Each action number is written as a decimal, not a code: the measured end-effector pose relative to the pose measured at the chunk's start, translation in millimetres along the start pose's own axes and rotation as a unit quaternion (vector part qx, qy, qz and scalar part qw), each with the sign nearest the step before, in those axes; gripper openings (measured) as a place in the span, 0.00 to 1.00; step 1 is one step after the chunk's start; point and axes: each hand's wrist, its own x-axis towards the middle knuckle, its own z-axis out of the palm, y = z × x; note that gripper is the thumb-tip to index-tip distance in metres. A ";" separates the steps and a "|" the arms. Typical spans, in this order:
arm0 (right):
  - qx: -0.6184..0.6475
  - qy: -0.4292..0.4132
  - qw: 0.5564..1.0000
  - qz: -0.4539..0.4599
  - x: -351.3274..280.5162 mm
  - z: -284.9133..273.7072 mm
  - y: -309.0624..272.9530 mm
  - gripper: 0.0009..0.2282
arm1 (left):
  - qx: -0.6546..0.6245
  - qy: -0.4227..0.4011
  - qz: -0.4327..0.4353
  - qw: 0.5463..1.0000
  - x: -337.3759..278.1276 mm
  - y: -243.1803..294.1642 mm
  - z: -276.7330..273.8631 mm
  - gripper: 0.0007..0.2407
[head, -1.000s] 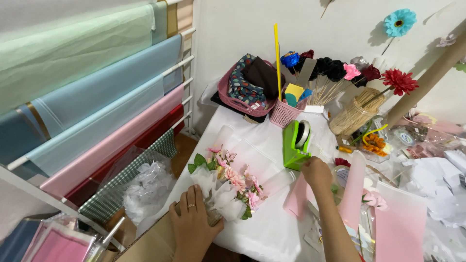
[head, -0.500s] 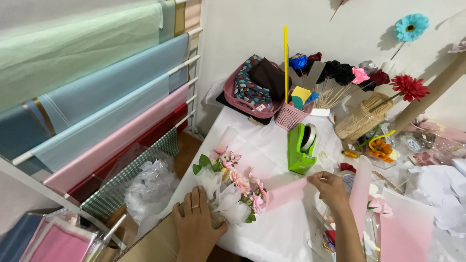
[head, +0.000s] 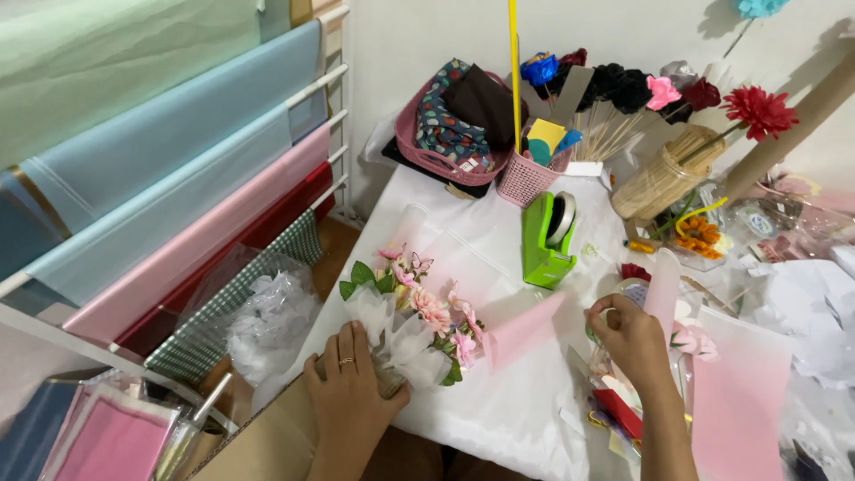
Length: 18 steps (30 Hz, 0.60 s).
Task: The person wraps a small bouquet of artificial pink flowers in a sheet of translucent pink paper. They fold the paper around the stems and secure it with tape, then place the wrapped bouquet into a cardboard box.
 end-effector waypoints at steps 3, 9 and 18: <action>-0.009 -0.039 0.999 -0.028 -23.8 -2.4 -5.9 0.03 | 0.001 -0.010 0.006 1.000 0.9 -0.3 -4.6 0.47; 0.333 -0.127 0.934 0.008 -59.1 13.4 20.0 0.06 | 0.014 0.013 0.014 1.000 5.5 -1.8 -12.0 0.46; 0.769 -0.310 0.553 -0.077 -93.9 27.9 -84.1 0.14 | 0.018 0.002 0.019 1.000 7.6 -0.5 -17.9 0.44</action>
